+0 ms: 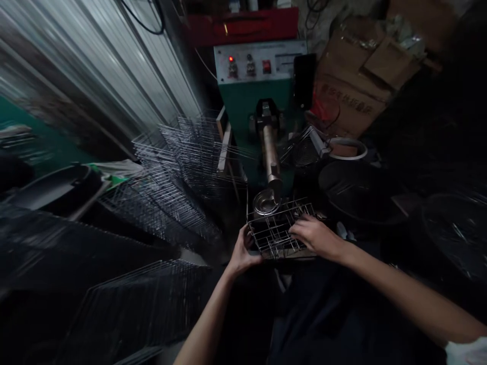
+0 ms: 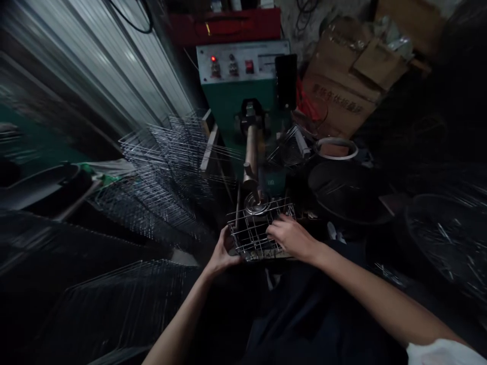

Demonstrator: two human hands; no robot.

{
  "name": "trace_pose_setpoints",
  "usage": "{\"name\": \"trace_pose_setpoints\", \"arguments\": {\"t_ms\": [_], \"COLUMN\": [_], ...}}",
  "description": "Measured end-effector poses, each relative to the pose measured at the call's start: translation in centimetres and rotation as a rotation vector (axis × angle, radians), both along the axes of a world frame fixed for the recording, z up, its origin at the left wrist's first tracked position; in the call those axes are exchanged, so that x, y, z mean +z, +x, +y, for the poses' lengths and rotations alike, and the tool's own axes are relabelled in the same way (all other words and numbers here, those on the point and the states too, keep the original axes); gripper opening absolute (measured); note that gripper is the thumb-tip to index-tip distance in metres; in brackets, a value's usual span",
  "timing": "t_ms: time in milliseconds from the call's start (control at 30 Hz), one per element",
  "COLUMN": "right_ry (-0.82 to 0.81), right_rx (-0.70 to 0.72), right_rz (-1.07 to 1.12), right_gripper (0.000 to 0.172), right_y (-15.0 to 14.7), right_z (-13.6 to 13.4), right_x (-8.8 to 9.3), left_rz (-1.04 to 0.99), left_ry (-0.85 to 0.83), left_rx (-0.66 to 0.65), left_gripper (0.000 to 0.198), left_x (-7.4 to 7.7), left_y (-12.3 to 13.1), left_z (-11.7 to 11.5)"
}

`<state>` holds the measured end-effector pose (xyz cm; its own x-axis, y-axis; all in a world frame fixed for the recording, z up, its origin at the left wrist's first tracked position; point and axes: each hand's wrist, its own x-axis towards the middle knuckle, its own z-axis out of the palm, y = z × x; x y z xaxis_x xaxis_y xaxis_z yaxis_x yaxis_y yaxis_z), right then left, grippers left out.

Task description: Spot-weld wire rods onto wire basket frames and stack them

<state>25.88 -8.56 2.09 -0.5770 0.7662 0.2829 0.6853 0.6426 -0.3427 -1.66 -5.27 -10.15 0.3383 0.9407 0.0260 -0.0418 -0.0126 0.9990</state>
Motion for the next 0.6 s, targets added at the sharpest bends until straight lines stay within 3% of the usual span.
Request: {"name": "trace_pose_setpoints", "arguments": {"t_ms": [100, 200, 367, 600], "right_ry": [0.104, 0.194, 0.272, 0.281], "right_rx": [-0.034, -0.040, -0.017, -0.025], "right_rz": [-0.150, -0.208, -0.147, -0.050], "right_gripper": [0.019, 0.034, 0.043, 0.038], "right_y": [-0.4, -0.5, 0.1, 0.5], "right_z": [-0.4, -1.0, -1.2, -0.3], "right_x": [-1.0, -1.6, -2.8, -4.3], "left_rz": [-0.019, -0.034, -0.016, -0.012], "left_ry": [-0.007, -0.006, 0.026, 0.039], "left_rx": [0.011, 0.008, -0.004, 0.021], "left_gripper": [0.115, 0.113, 0.109, 0.114], "left_x": [-0.4, -0.6, -1.0, -2.4], "left_y": [-0.1, 0.0, 0.1, 0.4], "left_z": [0.1, -0.1, -0.2, 0.8]}}
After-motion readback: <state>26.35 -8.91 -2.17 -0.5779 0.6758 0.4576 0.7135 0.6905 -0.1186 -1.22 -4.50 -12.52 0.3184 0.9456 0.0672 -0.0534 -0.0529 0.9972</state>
